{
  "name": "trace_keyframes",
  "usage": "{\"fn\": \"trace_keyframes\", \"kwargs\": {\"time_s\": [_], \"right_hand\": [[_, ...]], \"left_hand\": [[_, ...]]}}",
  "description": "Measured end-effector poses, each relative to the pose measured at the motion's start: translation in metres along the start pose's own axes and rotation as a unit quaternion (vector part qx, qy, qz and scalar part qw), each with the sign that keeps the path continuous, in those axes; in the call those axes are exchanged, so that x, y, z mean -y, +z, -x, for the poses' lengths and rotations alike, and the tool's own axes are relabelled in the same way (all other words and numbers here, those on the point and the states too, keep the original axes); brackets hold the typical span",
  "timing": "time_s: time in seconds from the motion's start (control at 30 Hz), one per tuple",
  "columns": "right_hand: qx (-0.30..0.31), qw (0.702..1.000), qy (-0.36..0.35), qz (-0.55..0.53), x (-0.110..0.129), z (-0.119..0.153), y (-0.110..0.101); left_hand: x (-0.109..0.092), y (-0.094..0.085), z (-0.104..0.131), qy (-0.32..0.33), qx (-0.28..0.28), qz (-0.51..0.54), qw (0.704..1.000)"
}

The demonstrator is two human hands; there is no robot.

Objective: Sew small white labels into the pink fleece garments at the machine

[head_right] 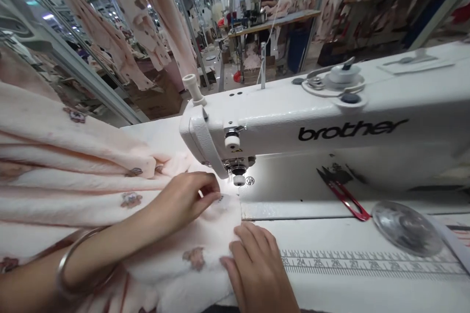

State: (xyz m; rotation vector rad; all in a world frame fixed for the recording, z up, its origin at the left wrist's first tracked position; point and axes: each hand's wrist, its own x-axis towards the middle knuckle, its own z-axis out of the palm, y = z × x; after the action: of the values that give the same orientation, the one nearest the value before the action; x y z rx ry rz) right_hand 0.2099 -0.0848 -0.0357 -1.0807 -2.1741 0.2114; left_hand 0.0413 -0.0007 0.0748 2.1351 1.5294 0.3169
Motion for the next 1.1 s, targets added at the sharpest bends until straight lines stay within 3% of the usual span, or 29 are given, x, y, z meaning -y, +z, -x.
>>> {"fn": "trace_keyframes", "kwargs": {"time_s": [0.1,0.17,0.33,0.43,0.67,1.1], "right_hand": [[-0.014,0.996,0.088,-0.009,-0.001,-0.017,0.004],[0.003,0.994,0.108,0.012,-0.003,-0.025,0.007],[-0.033,0.994,0.099,0.027,-0.010,-0.025,0.012],[-0.021,0.994,0.106,0.025,-0.012,-0.022,0.013],[-0.034,0.995,0.084,0.030,-0.015,-0.019,0.014],[-0.038,0.995,0.080,0.033,-0.012,-0.021,0.013]], "left_hand": [[0.018,0.026,-0.016,-0.081,0.011,0.085,0.993],[0.028,0.035,-0.020,-0.120,0.021,0.134,0.984],[0.034,0.038,-0.019,-0.157,0.046,0.216,0.963],[0.031,0.039,-0.019,-0.178,0.052,0.257,0.948],[0.033,0.049,-0.020,-0.177,0.026,0.209,0.962],[0.031,0.051,-0.019,-0.155,0.014,0.181,0.971]]}}
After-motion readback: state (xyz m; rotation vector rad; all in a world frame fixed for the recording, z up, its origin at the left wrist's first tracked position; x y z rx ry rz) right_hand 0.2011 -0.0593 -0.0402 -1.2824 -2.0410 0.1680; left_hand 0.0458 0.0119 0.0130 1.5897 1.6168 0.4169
